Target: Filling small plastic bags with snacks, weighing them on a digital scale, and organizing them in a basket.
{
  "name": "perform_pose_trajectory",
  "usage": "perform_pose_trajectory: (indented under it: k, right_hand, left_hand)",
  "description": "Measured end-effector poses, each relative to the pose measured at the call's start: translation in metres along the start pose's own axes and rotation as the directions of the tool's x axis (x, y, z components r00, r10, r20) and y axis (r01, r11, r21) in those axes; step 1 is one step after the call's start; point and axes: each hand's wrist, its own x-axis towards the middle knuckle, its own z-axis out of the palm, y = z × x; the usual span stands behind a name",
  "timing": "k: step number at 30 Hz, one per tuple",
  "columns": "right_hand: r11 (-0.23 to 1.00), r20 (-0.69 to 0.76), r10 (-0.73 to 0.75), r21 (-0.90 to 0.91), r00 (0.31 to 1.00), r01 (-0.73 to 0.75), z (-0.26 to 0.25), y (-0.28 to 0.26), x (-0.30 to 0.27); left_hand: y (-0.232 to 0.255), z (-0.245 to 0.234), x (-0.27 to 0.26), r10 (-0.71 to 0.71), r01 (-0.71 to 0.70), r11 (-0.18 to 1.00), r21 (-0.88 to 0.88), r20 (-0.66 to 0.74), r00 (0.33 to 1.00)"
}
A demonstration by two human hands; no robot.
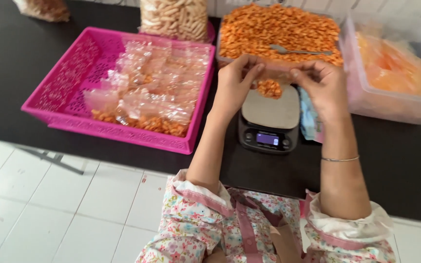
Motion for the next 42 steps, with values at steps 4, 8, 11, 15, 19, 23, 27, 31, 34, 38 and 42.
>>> perform_pose_trajectory:
  k: [4, 8, 11, 15, 19, 23, 27, 31, 34, 38, 42]
  right_hand:
    - [1.0, 0.06, -0.003, 0.009, 0.998, 0.003, 0.038, -0.075, 0.004]
    - [0.997, 0.127, -0.012, -0.075, 0.992, 0.022, 0.078, -0.101, 0.019]
    - [0.988, 0.201, -0.079, -0.117, 0.976, 0.104, 0.113, -0.112, 0.033]
    - [0.983, 0.309, -0.132, -0.085, 0.942, 0.165, 0.163, -0.118, 0.056]
    - [0.96, 0.373, -0.223, -0.075, 0.901, 0.269, 0.209, -0.128, 0.08]
    - [0.989, 0.41, -0.14, 0.098, 0.901, 0.109, 0.254, -0.112, 0.115]
    - [0.999, 0.42, -0.041, 0.025, 0.906, 0.034, 0.285, -0.136, 0.129]
    - [0.99, 0.424, 0.122, -0.121, 0.897, -0.077, 0.315, -0.136, 0.153]
    - [0.994, 0.432, 0.089, -0.103, 0.898, -0.049, 0.336, -0.126, 0.17]
    - [0.995, 0.472, 0.067, -0.101, 0.879, -0.022, 0.369, -0.092, 0.196]
    - [0.982, 0.497, 0.05, -0.183, 0.866, 0.048, 0.401, -0.054, 0.218]
  left_hand:
    - [0.04, -0.036, 0.002, -0.035, 0.033, 0.996, 0.088, 0.019, 0.999]
    - [0.044, -0.08, 0.005, 0.099, -0.087, 0.983, 0.162, -0.069, 0.993]
    - [0.045, -0.12, 0.008, 0.168, -0.141, 0.96, 0.241, -0.096, 0.981]
    - [0.051, -0.172, 0.013, 0.002, 0.022, 0.979, 0.201, -0.12, 0.993]
    - [0.055, -0.214, 0.026, -0.061, 0.096, 0.977, 0.189, -0.187, 0.98]
    - [0.051, -0.251, 0.042, -0.12, 0.158, 0.969, 0.191, -0.196, 0.973]
    - [0.033, -0.282, 0.062, -0.118, 0.165, 0.958, 0.234, -0.203, 0.972]
    - [0.014, -0.309, 0.084, -0.136, 0.196, 0.931, 0.307, -0.207, 0.969]
    - [-0.004, -0.326, 0.101, -0.206, 0.27, 0.919, 0.286, -0.236, 0.95]
    - [-0.049, -0.355, 0.121, -0.217, 0.313, 0.864, 0.395, -0.269, 0.938]
    - [-0.093, -0.38, 0.133, -0.242, 0.374, 0.767, 0.522, -0.304, 0.921]
